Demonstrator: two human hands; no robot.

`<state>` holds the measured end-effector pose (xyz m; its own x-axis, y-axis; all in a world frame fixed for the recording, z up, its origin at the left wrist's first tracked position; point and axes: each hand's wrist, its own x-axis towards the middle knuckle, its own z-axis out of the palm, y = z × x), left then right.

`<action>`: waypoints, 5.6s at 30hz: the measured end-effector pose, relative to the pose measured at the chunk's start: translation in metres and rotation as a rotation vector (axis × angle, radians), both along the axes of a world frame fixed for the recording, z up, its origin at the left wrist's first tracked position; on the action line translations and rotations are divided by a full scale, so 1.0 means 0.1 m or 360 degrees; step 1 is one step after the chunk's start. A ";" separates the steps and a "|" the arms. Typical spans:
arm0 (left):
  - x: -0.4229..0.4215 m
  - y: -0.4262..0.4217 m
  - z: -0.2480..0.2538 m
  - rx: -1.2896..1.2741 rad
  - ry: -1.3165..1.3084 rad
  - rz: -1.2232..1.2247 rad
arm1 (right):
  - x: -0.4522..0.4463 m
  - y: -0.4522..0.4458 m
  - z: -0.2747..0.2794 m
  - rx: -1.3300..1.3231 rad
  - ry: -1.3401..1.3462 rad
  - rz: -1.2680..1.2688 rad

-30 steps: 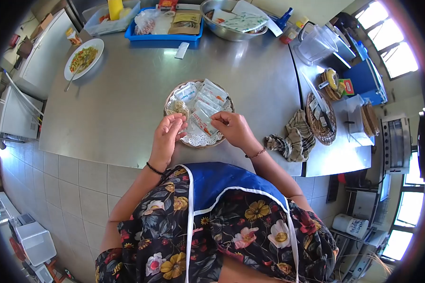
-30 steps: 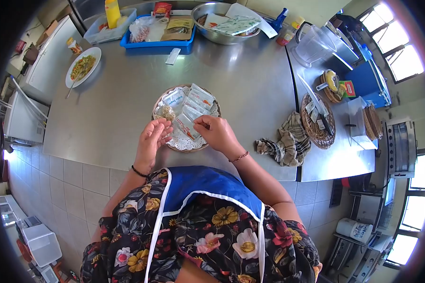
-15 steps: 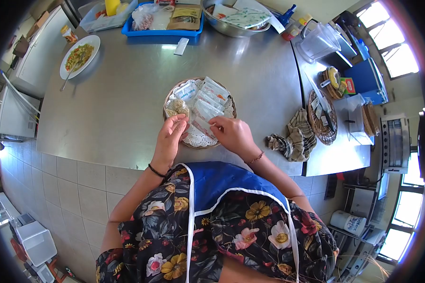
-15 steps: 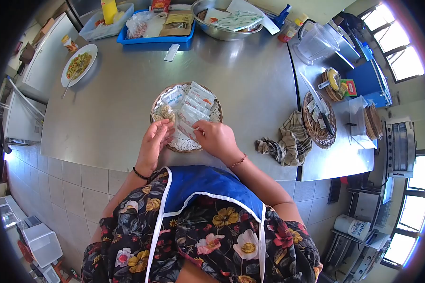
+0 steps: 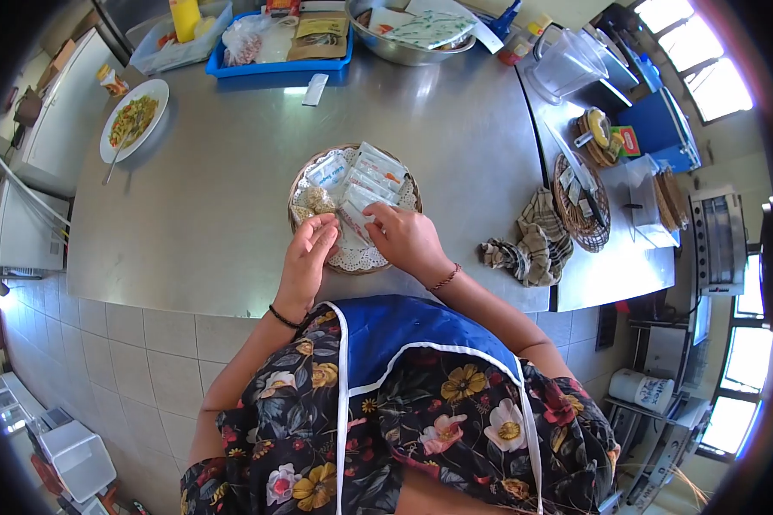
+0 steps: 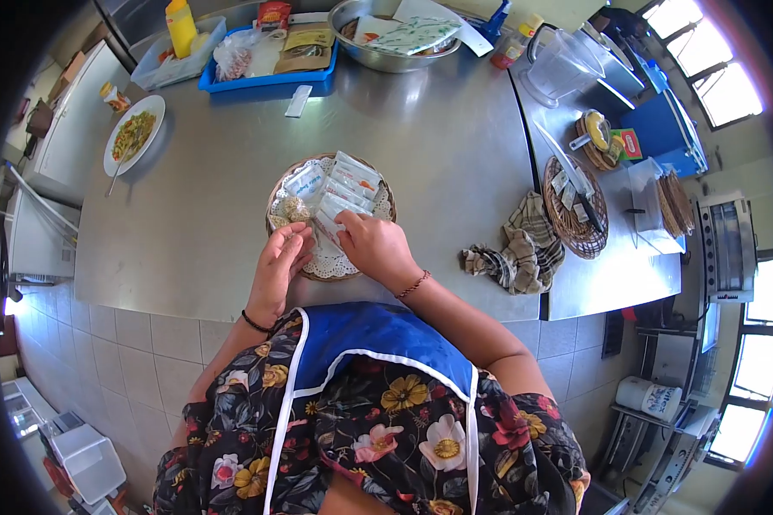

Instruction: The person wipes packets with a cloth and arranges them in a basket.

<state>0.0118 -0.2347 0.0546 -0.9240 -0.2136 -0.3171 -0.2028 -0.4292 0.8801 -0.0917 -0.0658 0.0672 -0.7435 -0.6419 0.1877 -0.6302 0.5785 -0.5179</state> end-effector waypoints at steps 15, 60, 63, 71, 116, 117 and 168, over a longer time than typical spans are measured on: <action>-0.11 0.28 0.01 0.0079 -0.0093 -0.0207 | -0.04 0.28 0.18 -0.0109 0.0018 -0.0100; 0.22 2.54 0.11 -0.0732 0.0099 0.0501 | -1.89 4.16 -0.01 0.0610 0.0457 -0.0578; 0.24 2.60 0.11 -0.0716 0.0109 0.0474 | -1.89 4.18 -0.07 0.0588 0.0526 -0.0548; 0.26 2.73 0.04 -0.0736 0.0190 0.0451 | -1.92 4.26 -0.07 0.0675 0.0492 -0.0450; 0.01 2.63 -0.19 -0.0630 0.0233 0.0361 | -1.65 3.96 0.60 -0.0082 0.0510 -0.0399; 0.02 2.62 -0.21 -0.0634 0.0224 0.0363 | -1.61 3.87 0.69 -0.0202 0.0379 -0.0380; -0.18 2.51 -0.40 -0.2380 0.0285 0.0204 | -2.34 1.73 -0.77 -0.0147 0.0338 -0.0293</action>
<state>-0.0065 0.0159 0.0145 -0.8765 -0.3080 0.3700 -0.0806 0.8516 0.5180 -0.3255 0.1067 -0.0093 -0.7836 -0.4731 0.4026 -0.6190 0.6497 -0.4414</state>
